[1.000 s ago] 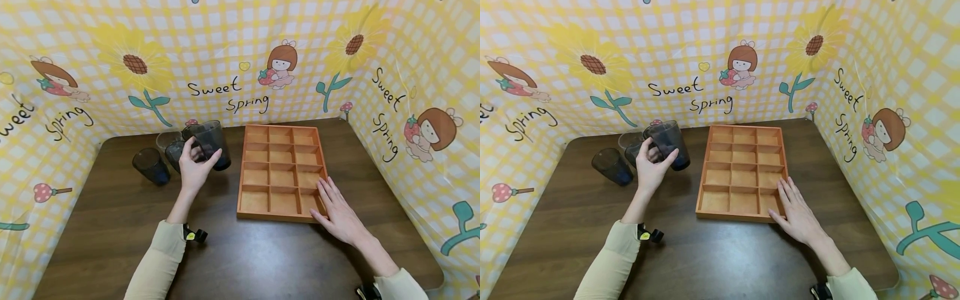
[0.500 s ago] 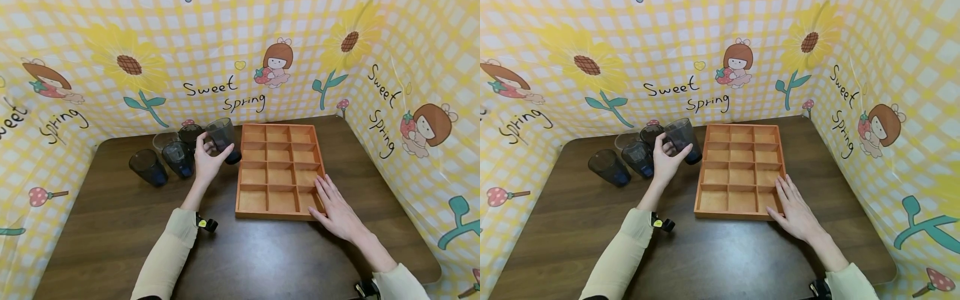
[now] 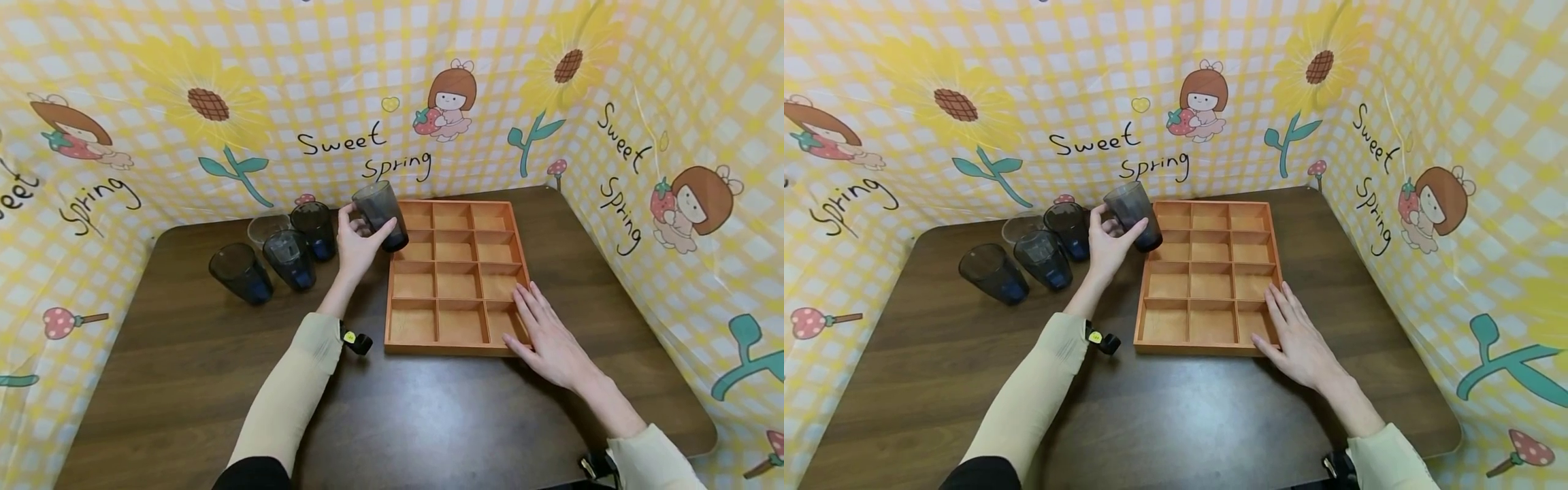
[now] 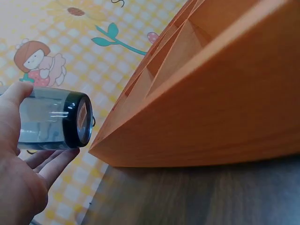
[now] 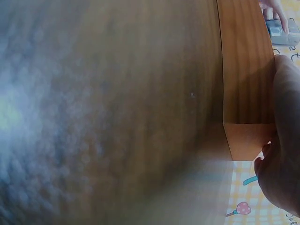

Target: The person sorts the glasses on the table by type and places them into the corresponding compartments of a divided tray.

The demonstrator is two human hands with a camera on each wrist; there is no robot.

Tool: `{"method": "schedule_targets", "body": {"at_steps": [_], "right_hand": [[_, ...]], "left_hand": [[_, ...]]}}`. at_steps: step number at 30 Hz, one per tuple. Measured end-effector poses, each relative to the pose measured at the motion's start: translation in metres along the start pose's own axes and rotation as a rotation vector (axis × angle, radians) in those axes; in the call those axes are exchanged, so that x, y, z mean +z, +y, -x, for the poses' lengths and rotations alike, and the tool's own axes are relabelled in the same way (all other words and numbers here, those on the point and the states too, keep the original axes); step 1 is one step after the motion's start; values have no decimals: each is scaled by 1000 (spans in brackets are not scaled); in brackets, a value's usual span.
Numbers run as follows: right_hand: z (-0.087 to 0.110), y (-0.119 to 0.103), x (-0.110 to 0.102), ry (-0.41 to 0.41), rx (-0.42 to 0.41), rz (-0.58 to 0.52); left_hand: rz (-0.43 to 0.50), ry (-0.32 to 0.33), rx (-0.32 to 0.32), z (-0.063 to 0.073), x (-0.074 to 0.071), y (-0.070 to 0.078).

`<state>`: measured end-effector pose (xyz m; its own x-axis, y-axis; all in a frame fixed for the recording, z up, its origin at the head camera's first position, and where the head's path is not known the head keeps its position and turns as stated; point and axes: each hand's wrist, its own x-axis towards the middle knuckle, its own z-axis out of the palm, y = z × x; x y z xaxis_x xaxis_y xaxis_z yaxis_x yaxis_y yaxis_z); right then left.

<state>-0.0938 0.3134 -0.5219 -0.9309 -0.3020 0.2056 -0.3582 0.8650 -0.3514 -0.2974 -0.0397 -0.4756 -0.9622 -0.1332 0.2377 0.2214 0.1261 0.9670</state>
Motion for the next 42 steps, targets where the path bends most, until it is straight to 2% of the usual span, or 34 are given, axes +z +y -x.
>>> {"method": "schedule_targets", "body": {"at_steps": [7, 13, 17, 28, 33, 42], "right_hand": [[1, -1, 1, 9, -3, 7], [0, -1, 4, 9, -15, 15], [-1, -3, 6, -6, 3, 9], [2, -4, 6, 17, 6, 9], [3, -3, 4, 21, 12, 11], [0, -1, 3, 23, -9, 33]], "left_hand": [[-11, 3, -21, -14, 17, -4], [-22, 17, -73, -25, 28, -9], [2, 17, -71, -31, 32, -12], [-6, -22, -46, -34, 45, -10], [-10, -10, -39, -36, 51, -10], [-7, -8, -42, -37, 52, -13]]}}
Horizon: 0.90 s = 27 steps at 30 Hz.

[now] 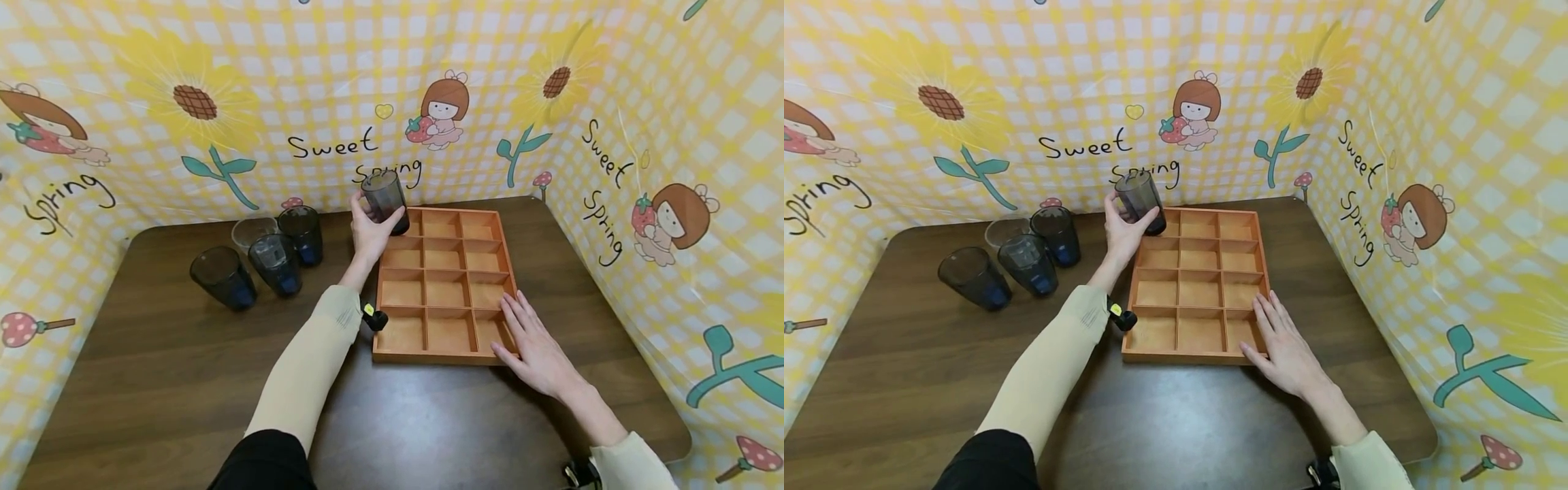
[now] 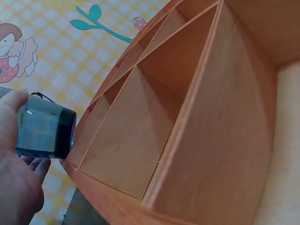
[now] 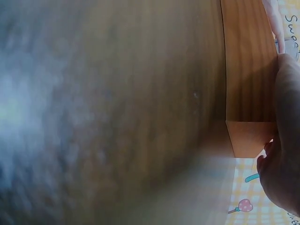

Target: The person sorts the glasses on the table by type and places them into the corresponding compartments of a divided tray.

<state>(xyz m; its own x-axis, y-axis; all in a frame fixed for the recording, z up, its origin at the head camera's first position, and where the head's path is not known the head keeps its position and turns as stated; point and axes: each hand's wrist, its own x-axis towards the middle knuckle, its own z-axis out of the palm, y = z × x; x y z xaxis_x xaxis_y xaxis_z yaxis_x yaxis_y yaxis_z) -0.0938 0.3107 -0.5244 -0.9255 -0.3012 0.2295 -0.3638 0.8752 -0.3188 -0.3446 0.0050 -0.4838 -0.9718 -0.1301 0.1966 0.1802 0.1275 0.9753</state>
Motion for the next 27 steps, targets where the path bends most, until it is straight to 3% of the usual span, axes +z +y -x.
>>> {"method": "schedule_targets", "body": {"at_steps": [7, 18, 27], "right_hand": [[-1, 3, -4, -1, -24, 53], [-2, 3, -3, -15, -10, 39], [-1, 3, 0, -16, -4, 33]], "left_hand": [[8, -25, 11, -1, 0, 3], [5, -58, 35, 1, 3, 5], [-205, -62, 89, 1, 6, 2]]}}
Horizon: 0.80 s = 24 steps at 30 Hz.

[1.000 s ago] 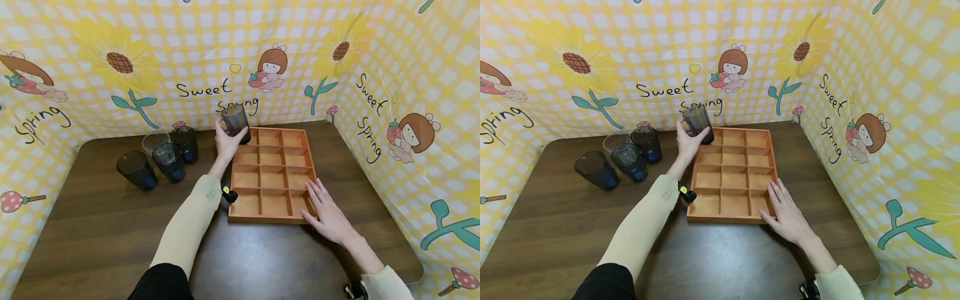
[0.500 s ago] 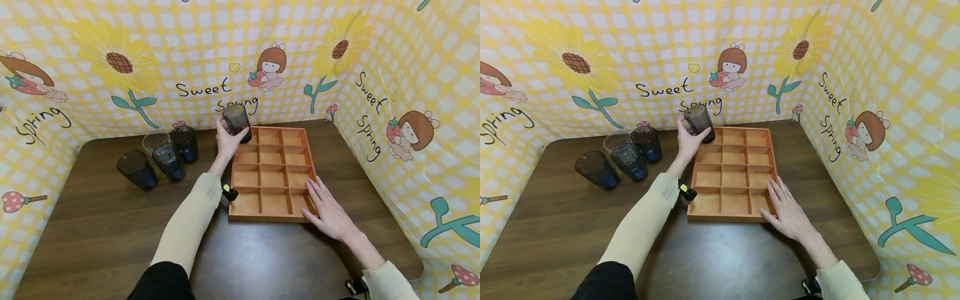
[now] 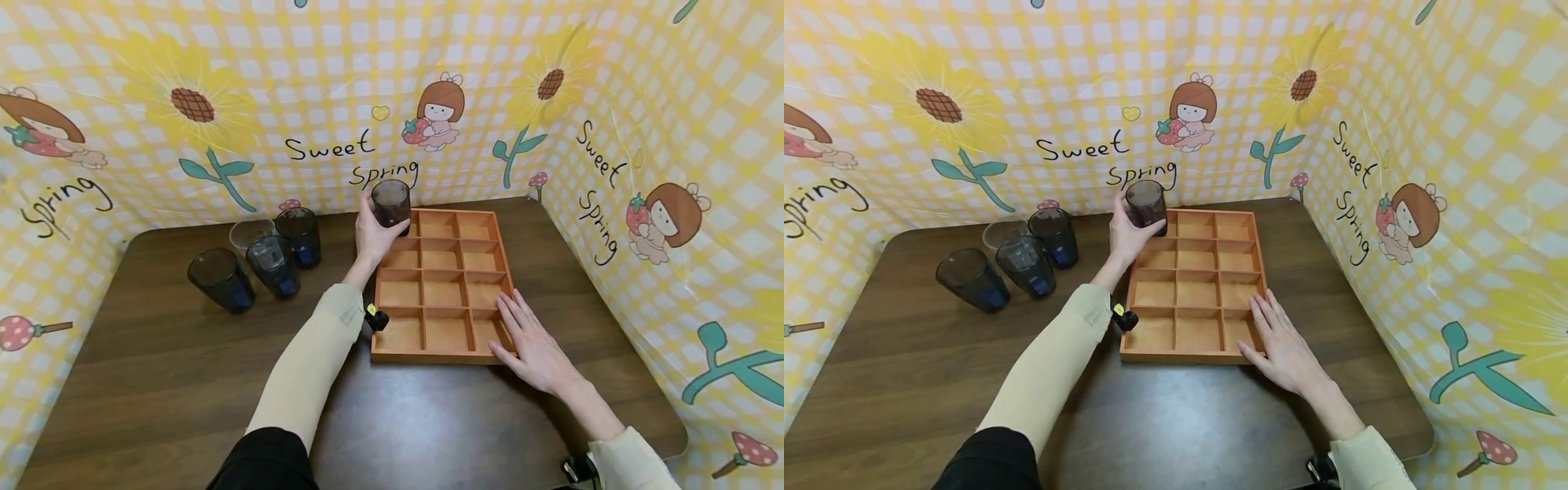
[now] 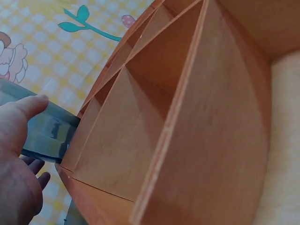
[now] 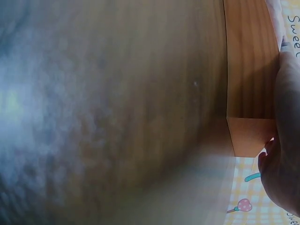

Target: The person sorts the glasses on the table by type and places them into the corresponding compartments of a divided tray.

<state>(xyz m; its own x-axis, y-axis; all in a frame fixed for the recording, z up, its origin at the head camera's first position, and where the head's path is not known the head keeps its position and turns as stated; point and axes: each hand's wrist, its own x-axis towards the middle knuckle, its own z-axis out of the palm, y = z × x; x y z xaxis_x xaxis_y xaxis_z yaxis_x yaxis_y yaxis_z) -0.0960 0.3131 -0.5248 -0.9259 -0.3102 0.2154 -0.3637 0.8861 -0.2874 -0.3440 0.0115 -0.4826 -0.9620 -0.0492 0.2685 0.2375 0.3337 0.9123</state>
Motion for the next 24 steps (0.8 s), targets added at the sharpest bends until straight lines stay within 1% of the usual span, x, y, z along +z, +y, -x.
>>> {"method": "schedule_targets", "body": {"at_steps": [6, 12, 16, 19, 22, 24], "right_hand": [[1, -2, 3, 0, 9, -6], [1, -3, 3, 14, -3, 2], [0, -4, 2, 17, -2, 0], [0, -4, 1, 8, 8, -5], [-1, -3, 1, 4, 14, -3], [-1, -2, 0, 2, 16, 0]], "left_hand": [[-76, -25, -42, 2, 3, -5], [-91, -40, -75, 5, 5, -9], [-99, -38, -80, 5, 8, -11], [-107, -40, -76, 6, 10, -10], [-120, -49, -78, 4, 12, -9], [-127, -68, -79, 3, 12, -8]]}}
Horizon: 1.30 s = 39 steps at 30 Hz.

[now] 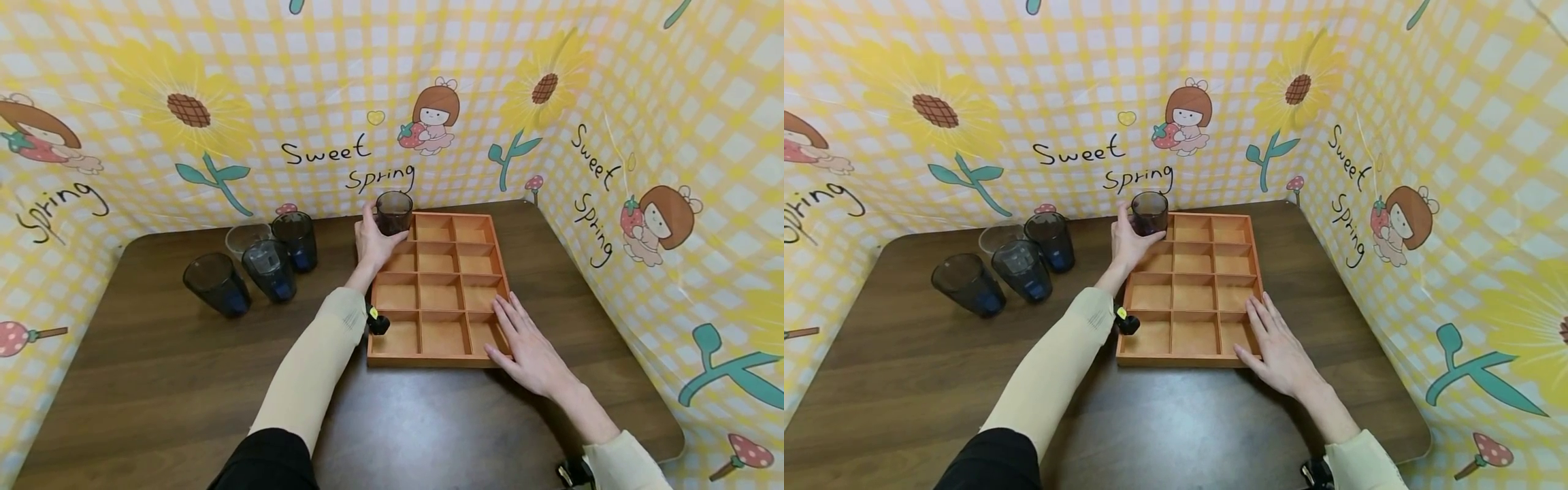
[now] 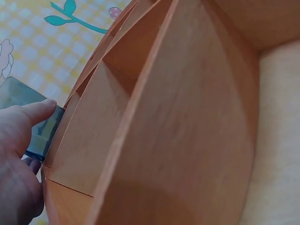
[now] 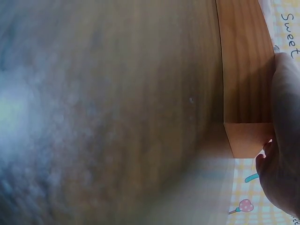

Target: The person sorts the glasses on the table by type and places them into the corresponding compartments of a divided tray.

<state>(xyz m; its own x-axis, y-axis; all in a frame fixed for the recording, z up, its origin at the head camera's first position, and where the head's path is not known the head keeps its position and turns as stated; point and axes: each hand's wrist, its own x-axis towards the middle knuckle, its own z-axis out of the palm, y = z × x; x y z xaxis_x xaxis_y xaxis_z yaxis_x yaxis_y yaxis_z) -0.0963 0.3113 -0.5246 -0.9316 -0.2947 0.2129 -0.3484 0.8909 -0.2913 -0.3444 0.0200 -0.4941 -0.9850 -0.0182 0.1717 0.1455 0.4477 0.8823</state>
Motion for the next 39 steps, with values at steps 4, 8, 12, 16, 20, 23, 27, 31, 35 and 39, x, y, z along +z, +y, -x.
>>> {"method": "schedule_targets", "body": {"at_steps": [4, 8, 12, 16, 20, 23, 27, 31, 35, 39], "right_hand": [[-2, 0, 0, 4, 1, -2], [-2, -1, 1, 9, 3, -6], [-2, -4, 4, -2, 10, -19], [-4, -6, 5, -12, 16, -26], [-4, -7, 5, -5, 3, -16], [-3, -7, 5, 0, -6, -10], [-1, -7, 4, 2, -5, -5], [-1, -8, 3, -7, 3, 0], [1, -9, 1, -19, 12, -2], [3, -7, -1, -13, 22, -4]], "left_hand": [[2, -41, 22, -4, -3, -6], [11, -76, 75, -15, 2, -33], [67, -159, 86, -4, -12, -29], [37, -221, 103, 19, -36, -11], [26, -251, 168, 44, -59, -13], [10, -232, 184, 69, -75, -12], [-35, -190, 180, 97, -100, -2], [-46, -156, 194, 115, -125, -5], [-47, -119, 192, 134, -153, -10], [-40, -60, 171, 152, -180, -14]]}}
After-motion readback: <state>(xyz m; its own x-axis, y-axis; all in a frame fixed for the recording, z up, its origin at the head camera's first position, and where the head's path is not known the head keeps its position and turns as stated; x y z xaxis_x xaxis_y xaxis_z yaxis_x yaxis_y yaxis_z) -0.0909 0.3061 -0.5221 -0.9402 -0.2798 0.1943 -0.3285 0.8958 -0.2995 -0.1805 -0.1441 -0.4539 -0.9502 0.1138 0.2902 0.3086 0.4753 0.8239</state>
